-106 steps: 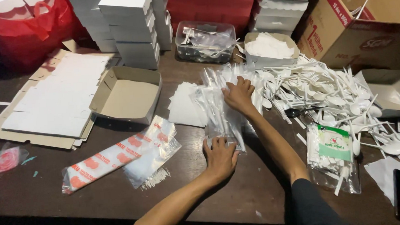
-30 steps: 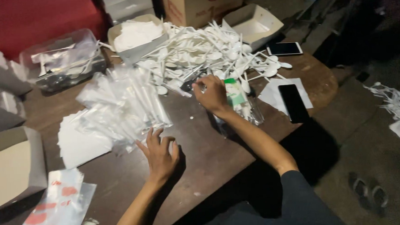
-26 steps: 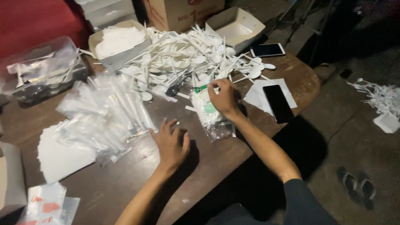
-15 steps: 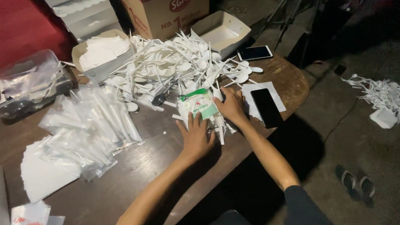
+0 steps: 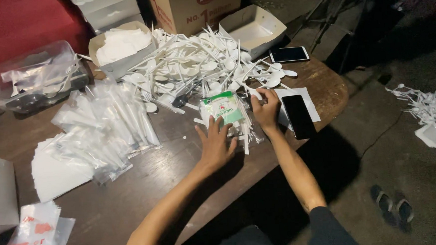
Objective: Packaging individual plastic spoons into small plastic bags
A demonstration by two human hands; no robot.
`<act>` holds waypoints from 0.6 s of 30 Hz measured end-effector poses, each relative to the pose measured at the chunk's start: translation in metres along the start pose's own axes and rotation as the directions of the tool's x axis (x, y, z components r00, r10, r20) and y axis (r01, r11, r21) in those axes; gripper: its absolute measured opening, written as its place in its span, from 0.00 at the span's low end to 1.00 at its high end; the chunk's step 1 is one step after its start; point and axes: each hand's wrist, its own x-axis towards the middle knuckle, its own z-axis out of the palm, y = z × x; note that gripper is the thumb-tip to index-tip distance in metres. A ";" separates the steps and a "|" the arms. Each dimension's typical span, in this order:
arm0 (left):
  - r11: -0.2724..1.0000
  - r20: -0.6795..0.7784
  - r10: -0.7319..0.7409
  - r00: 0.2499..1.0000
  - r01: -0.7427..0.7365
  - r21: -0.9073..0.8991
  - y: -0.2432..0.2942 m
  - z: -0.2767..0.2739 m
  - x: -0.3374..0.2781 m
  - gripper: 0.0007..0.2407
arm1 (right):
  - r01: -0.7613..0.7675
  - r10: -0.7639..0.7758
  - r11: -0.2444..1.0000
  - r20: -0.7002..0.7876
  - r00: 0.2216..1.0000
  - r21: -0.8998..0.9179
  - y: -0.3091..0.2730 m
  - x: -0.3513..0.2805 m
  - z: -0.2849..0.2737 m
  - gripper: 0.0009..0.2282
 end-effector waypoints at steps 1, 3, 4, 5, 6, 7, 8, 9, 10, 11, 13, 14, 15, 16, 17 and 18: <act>1.000 -0.005 -0.004 1.000 0.004 0.001 -0.004 -0.001 0.000 0.20 | 0.004 -0.004 1.000 0.003 1.000 0.003 -0.011 0.002 -0.006 0.08; 0.996 -0.246 0.067 0.967 -0.080 -0.044 -0.014 -0.004 0.001 0.14 | -0.032 0.031 0.979 0.008 0.999 0.202 -0.034 0.006 -0.015 0.08; 0.997 -0.251 0.059 0.966 -0.072 -0.042 -0.017 -0.010 0.002 0.14 | -0.030 0.027 0.978 0.017 0.999 0.207 -0.043 0.009 -0.017 0.08; 0.996 -0.338 0.064 0.939 -0.080 -0.034 -0.020 -0.016 0.002 0.14 | 0.064 -0.087 0.965 0.078 0.993 0.253 -0.053 0.011 -0.018 0.08; 0.996 -0.423 0.065 0.904 -0.083 -0.024 -0.024 -0.022 0.001 0.14 | 0.152 -0.202 0.939 0.137 0.970 0.307 -0.062 0.013 -0.019 0.09; 0.997 -0.429 0.053 0.902 -0.069 -0.021 -0.028 -0.030 0.000 0.14 | 0.152 -0.206 0.936 0.147 0.967 0.317 -0.067 0.014 -0.015 0.09; 0.997 -0.500 0.066 0.864 -0.080 -0.007 -0.033 -0.040 -0.004 0.17 | 0.126 -0.254 0.913 0.299 0.920 0.388 -0.073 0.015 -0.011 0.09; 0.996 -0.567 0.079 0.820 -0.089 0.011 -0.037 -0.049 -0.008 0.19 | 0.089 -0.308 0.887 0.438 0.844 0.453 -0.079 0.015 -0.006 0.10; 0.998 -0.576 0.066 0.815 -0.067 0.020 -0.043 -0.055 -0.014 0.19 | 0.085 -0.321 0.879 0.449 0.834 0.470 -0.094 0.013 0.000 0.10; 0.997 -0.573 0.072 0.816 -0.045 0.062 -0.050 -0.062 -0.020 0.18 | 0.054 -0.346 0.872 0.534 0.771 0.487 -0.109 0.011 0.005 0.10; 0.994 -0.578 0.059 0.814 0.006 0.111 -0.061 -0.074 -0.039 0.17 | 0.016 -0.386 0.857 0.622 0.681 0.515 -0.133 0.000 0.020 0.10; 0.996 -0.573 0.086 0.815 -0.051 0.077 -0.067 -0.083 -0.048 0.11 | -0.079 -0.353 0.858 0.695 0.627 0.508 -0.143 -0.006 0.030 0.09; 0.993 -0.570 0.114 0.814 -0.109 0.043 -0.072 -0.091 -0.058 0.04 | -0.172 -0.323 0.855 0.761 0.562 0.489 -0.152 -0.013 0.040 0.08; 0.995 -0.574 0.100 0.813 -0.085 0.053 -0.077 -0.094 -0.070 0.04 | -0.181 -0.336 0.847 0.767 0.547 0.500 -0.166 -0.019 0.047 0.08; 0.998 -0.562 0.052 0.826 -0.053 0.015 -0.081 -0.097 -0.082 0.03 | -0.237 -0.332 0.834 0.796 0.506 0.498 -0.180 -0.026 0.054 0.08; 0.999 -0.549 0.005 0.836 -0.023 -0.025 -0.085 -0.099 -0.094 0.03 | -0.290 -0.329 0.821 0.823 0.463 0.492 -0.193 -0.032 0.059 0.08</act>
